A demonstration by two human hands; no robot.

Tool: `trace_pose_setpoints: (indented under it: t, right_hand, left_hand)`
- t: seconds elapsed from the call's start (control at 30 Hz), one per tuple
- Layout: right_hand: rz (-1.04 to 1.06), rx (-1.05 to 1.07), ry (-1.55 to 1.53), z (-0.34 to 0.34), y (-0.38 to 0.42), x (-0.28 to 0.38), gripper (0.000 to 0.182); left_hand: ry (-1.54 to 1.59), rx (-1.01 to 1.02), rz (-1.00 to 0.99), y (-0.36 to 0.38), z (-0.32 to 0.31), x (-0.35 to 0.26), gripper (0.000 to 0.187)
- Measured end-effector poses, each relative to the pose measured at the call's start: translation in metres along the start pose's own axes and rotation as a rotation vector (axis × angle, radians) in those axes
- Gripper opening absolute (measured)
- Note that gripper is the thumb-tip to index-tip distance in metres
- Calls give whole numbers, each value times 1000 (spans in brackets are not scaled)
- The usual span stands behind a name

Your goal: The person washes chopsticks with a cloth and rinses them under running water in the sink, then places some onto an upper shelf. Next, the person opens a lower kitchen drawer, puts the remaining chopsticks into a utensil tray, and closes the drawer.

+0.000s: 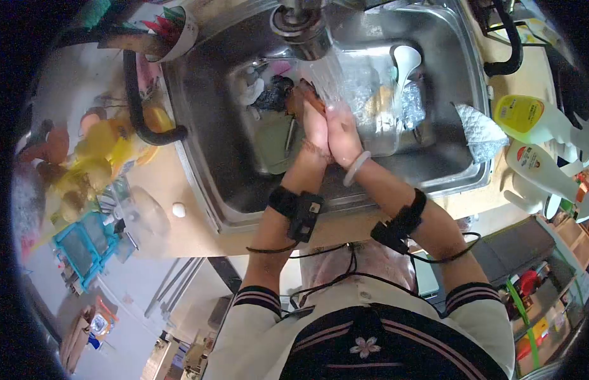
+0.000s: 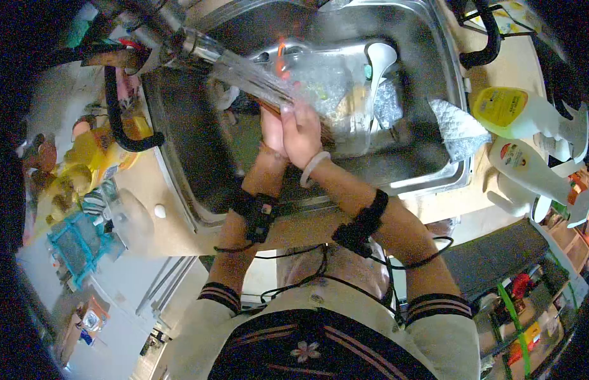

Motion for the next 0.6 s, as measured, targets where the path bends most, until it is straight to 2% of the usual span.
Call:
trace_pose_setpoints:
  t: [0.03, 0.1, 0.13, 0.2, 0.23, 0.3, 0.33, 0.37, 0.43, 0.47, 0.57, 0.6]
  right_hand:
    - [-71, 106, -24, 5, -9, -5, 38]
    - [-482, 59, -589, 10, -25, -17, 41]
    - [-434, 88, -465, 15, -22, -10, 43]
    - [53, 169, -9, 2, 2, -10, 45]
    - [52, 157, -170, 6, 0, 1, 43]
    - [-305, 217, -472, 13, -18, -18, 43]
    - [-502, 251, -629, 12, -13, -29, 43]
    - [-58, 310, -409, 17, -12, -15, 45]
    - [36, 334, -303, 19, 5, -4, 51]
    - [221, 285, -186, 20, 10, -13, 54]
    - [-47, 279, -335, 16, -8, -37, 58]
    - [64, 227, -53, 26, -21, -29, 52]
  left_hand:
    - [1, -1, 16, 2, -8, -2, 44]
    - [-65, 1, 52, -2, -13, -3, 43]
    - [-124, -12, 81, 0, -11, -1, 45]
    - [128, -272, 378, -10, 7, -6, 47]
    - [73, -18, 207, -19, 5, -9, 47]
    - [15, 17, -83, -9, -17, 3, 45]
    - [-9, 20, -89, -3, -21, 3, 42]
    - [-11, 5, 1, -7, -13, 0, 40]
    - [32, -26, 161, -6, -4, -14, 36]
    - [99, 47, 158, -15, -1, -7, 36]
    - [380, 281, 198, -32, 4, 10, 40]
    - [533, 371, 232, -29, 1, 13, 48]
Point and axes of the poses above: each hand's wrist, its own y-axis away from the middle knuckle, its own z-axis out of the back of the hand, x = y × z, the point moved 7 cm from there along -y, towards the middle knuckle, and after that the axes turned 5 degrees about z, right-handed, at the moved point
